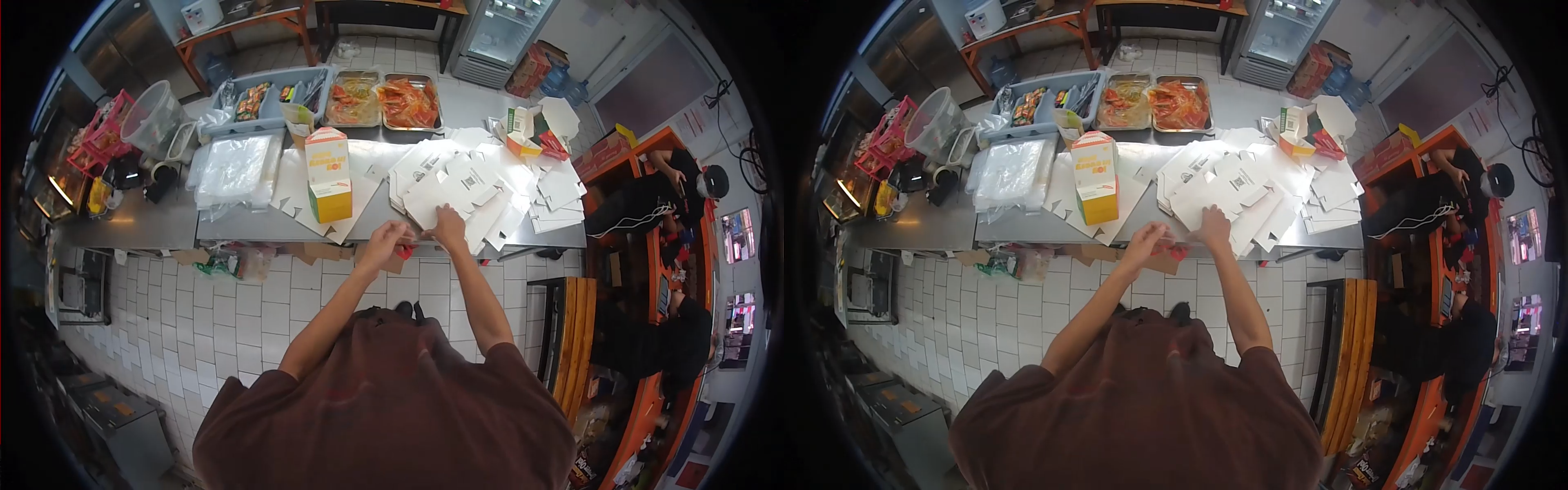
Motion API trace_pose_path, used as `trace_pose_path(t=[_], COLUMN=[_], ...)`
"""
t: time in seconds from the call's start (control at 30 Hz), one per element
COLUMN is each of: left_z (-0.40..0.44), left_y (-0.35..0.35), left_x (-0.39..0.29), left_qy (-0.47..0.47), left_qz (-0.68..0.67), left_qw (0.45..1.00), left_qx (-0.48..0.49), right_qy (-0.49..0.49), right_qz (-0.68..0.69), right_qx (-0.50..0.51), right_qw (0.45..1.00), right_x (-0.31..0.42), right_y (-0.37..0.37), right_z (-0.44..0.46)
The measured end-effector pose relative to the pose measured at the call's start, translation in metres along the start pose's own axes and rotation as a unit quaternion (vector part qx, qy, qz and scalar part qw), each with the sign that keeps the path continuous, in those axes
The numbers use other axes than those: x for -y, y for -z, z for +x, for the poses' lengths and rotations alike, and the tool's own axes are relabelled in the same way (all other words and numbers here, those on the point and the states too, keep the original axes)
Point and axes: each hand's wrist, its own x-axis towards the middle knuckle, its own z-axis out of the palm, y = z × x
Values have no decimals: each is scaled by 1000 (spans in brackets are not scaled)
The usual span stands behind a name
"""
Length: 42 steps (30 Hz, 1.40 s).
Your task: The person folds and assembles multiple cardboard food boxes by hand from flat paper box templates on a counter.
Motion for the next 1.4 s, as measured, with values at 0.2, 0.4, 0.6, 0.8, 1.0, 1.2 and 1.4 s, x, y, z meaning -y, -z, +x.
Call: trace_pose_path(t=[0.2, 0.4, 0.6, 0.8, 1.0, 1.2, 1.4], left_z=[-42, -55, -57, -39, -64, -70, -74], left_y=[33, 46, -12, -14, -10, 2, 7], left_x=[10, 15, -64, -82, -112, -104, -90], left_qy=[47, 12, -101, -143, -72, -129, -224], left_qz=[31, 51, -116, 198, 284, 87, 176], left_qw=[998, 998, 988, 970, 953, 978, 953], left_qx=[8, -33, 11, -12, 74, 142, 104], right_qy=[34, 0, 64, 270, 122, 152, 136], right_qz=[270, 322, 272, 277, 280, 458, 495], right_qx=[111, -230, -204, -45, -132, 110, 94], right_qw=[956, 918, 938, 921, 943, 869, 853], right_x=[-71, -89, 35, 95, 76, 48, 67], right_y=[-6, 75, 203, 182, 213, 193, 184], right_z=[51, 35, -93, -154, -117, -85, -91])
